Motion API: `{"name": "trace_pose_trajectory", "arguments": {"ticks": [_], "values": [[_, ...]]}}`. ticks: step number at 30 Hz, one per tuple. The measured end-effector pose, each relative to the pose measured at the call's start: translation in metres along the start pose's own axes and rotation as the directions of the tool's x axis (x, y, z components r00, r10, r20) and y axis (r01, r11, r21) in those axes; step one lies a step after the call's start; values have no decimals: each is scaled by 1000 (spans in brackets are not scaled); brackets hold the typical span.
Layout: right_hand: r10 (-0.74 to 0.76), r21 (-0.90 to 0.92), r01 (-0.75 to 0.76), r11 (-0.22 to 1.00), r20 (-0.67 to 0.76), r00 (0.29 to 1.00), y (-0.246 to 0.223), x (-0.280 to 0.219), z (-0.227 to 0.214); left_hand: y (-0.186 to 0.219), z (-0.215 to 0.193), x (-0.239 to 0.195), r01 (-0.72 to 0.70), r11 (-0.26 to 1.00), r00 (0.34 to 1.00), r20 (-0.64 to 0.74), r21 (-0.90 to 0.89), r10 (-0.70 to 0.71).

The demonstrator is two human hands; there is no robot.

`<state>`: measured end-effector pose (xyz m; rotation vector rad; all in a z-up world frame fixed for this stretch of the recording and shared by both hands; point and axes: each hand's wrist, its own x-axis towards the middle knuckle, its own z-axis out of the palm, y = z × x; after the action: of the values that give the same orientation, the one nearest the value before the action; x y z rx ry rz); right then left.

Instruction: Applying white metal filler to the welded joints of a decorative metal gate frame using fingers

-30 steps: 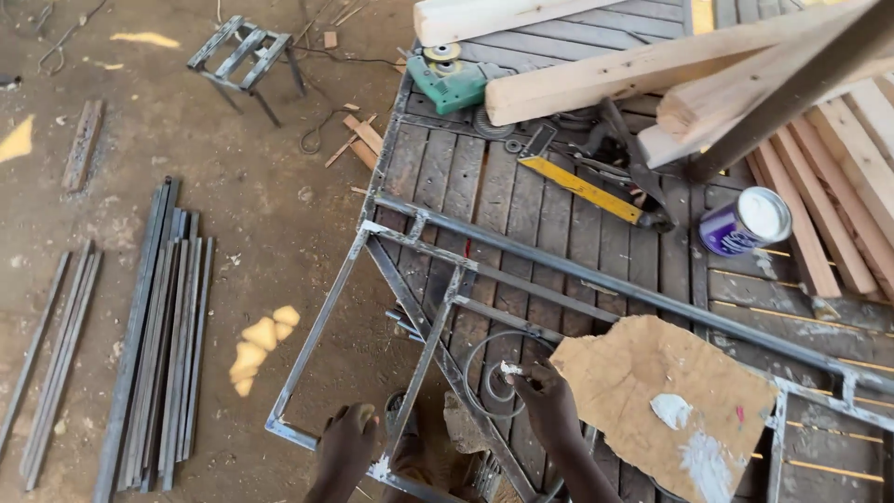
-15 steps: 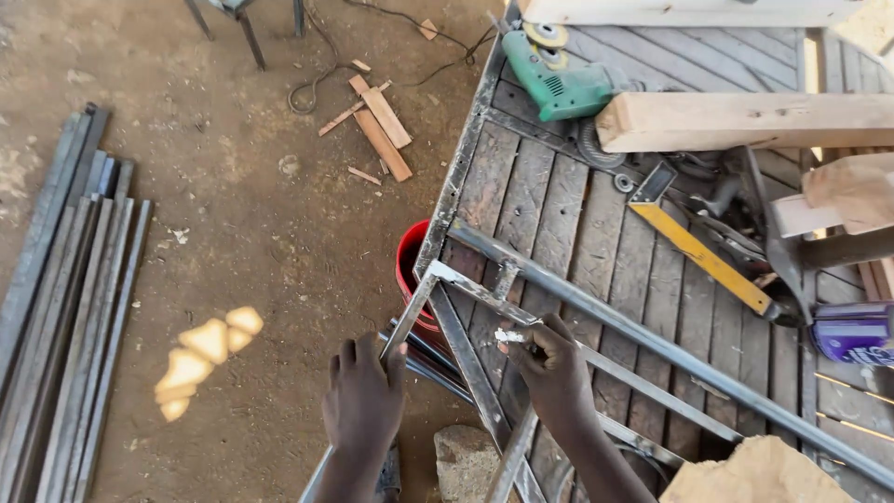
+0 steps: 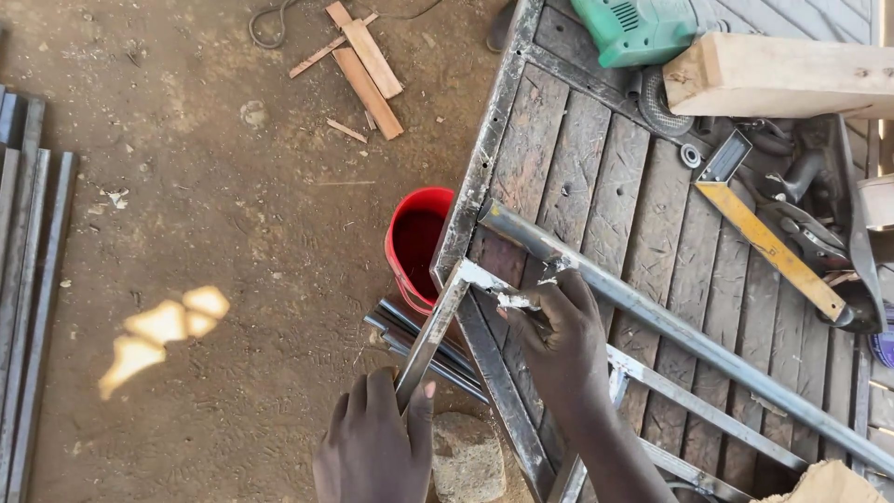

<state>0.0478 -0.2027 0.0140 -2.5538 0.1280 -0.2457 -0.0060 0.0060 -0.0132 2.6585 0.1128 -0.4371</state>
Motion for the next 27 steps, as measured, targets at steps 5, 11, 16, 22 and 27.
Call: {"name": "trace_pose_trajectory", "arguments": {"ticks": [5,11,16,22,27], "values": [[-87,-43,86,995,-14,996,7,2,8,0,7,-1,7,1000,999,-51,-4,-7],[-16,-169,34,985,109,994,-4,13,1,-4,20,0,-17,1000,989,-144,21,20],[185,-276,-127,953,196,963,-25,28,-7,-3,21,-2,0,1000,990,-142,-19,-2],[487,-421,-347,838,291,823,-44,47,-11,-4,20,-2,104,992,994,-27,-70,-107],[505,-481,-327,813,303,808,-48,53,-9,-2,18,-2,178,982,983,64,-59,-174]]}}
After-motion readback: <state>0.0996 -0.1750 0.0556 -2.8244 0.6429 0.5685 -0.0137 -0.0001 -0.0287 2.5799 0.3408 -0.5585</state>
